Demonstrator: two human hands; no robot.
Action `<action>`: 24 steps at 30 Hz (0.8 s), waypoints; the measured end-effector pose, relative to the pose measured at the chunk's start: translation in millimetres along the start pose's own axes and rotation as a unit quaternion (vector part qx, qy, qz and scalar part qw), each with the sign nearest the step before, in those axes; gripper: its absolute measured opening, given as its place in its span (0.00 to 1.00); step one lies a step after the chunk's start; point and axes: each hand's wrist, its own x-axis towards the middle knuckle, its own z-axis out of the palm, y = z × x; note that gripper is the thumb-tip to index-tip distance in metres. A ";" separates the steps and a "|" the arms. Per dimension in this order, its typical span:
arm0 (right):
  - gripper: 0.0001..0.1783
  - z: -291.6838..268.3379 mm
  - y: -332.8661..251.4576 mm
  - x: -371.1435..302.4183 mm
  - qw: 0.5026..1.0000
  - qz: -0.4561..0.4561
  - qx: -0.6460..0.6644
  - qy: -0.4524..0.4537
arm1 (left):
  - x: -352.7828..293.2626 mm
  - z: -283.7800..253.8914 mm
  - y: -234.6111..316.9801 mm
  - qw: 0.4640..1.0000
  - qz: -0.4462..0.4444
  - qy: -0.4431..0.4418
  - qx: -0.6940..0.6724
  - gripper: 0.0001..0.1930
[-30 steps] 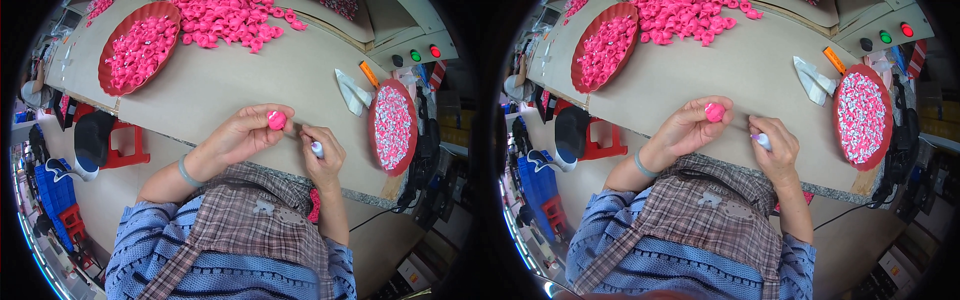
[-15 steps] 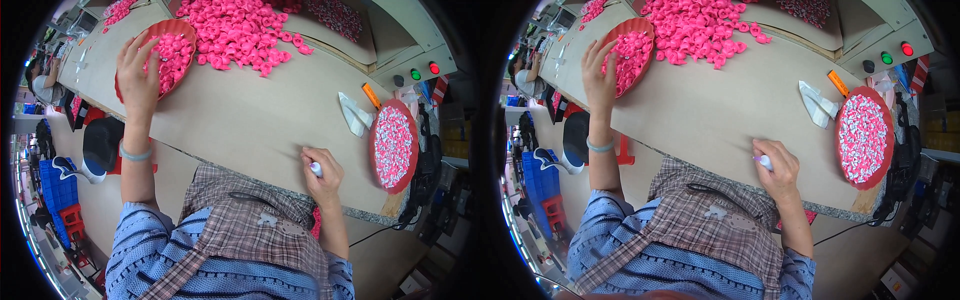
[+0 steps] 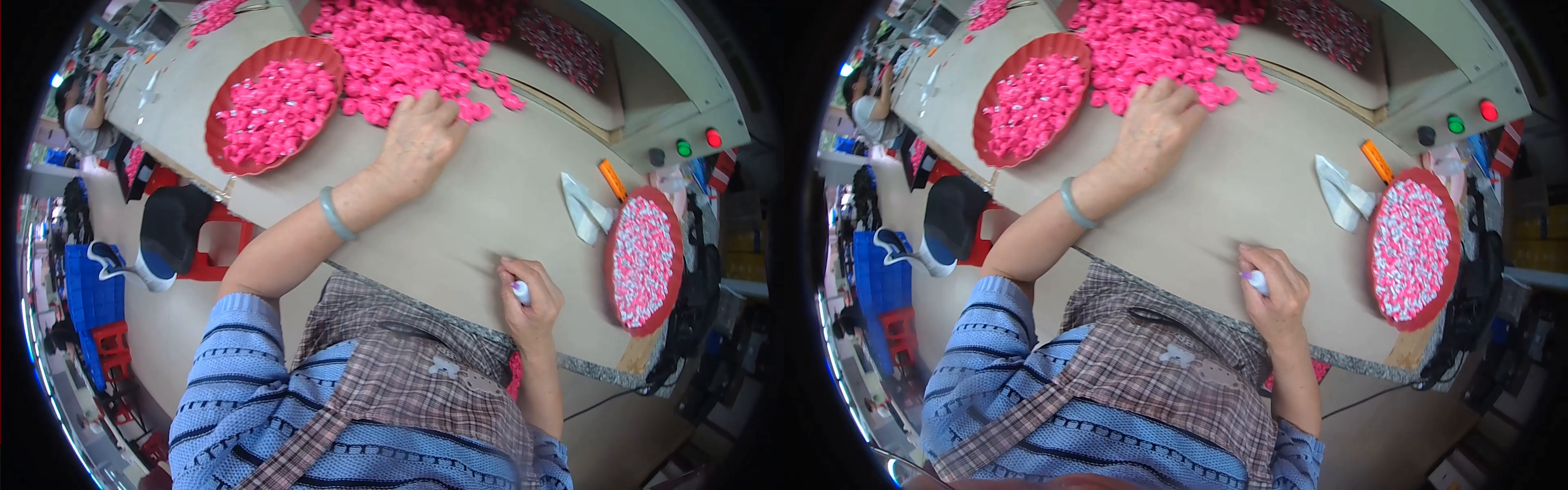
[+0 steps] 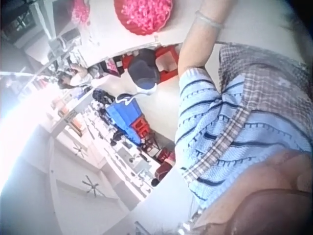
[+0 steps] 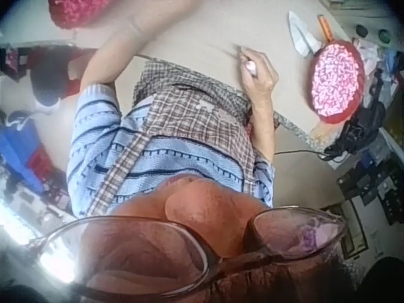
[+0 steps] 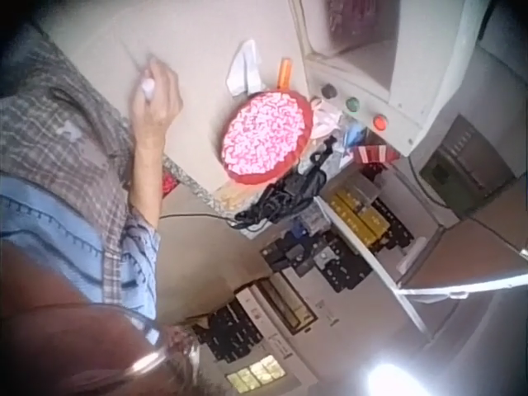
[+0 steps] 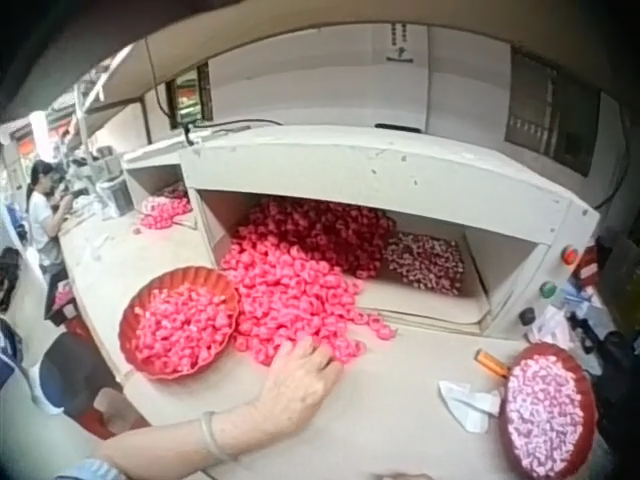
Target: The person assembles small pink plastic toy parts by applying glue from a bottle to the pink plastic components, then attaching white plastic components to them by hand.
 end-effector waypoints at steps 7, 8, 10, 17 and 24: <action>0.13 -2.5 -1.4 -5.0 0.999 0.035 0.020 -0.011 | -13.6 -15.2 11.9 0.994 0.017 0.036 -0.105 0.10; 0.13 -3.7 0.2 -5.6 0.999 0.034 0.021 -0.012 | -15.4 -24.1 19.4 0.970 -0.034 0.038 -0.236 0.08; 0.12 -5.7 3.8 -7.5 0.995 0.090 0.050 -0.007 | -24.0 -34.1 33.4 0.927 -0.084 0.039 -0.362 0.07; 0.24 -12.6 4.4 -2.6 0.939 0.252 0.232 0.016 | -51.4 -49.4 49.8 0.338 -0.350 -0.136 -0.863 0.12; 0.15 -15.1 1.6 4.3 0.901 0.214 0.378 -0.009 | -64.0 -44.3 59.8 0.323 -0.326 -0.167 -0.873 0.16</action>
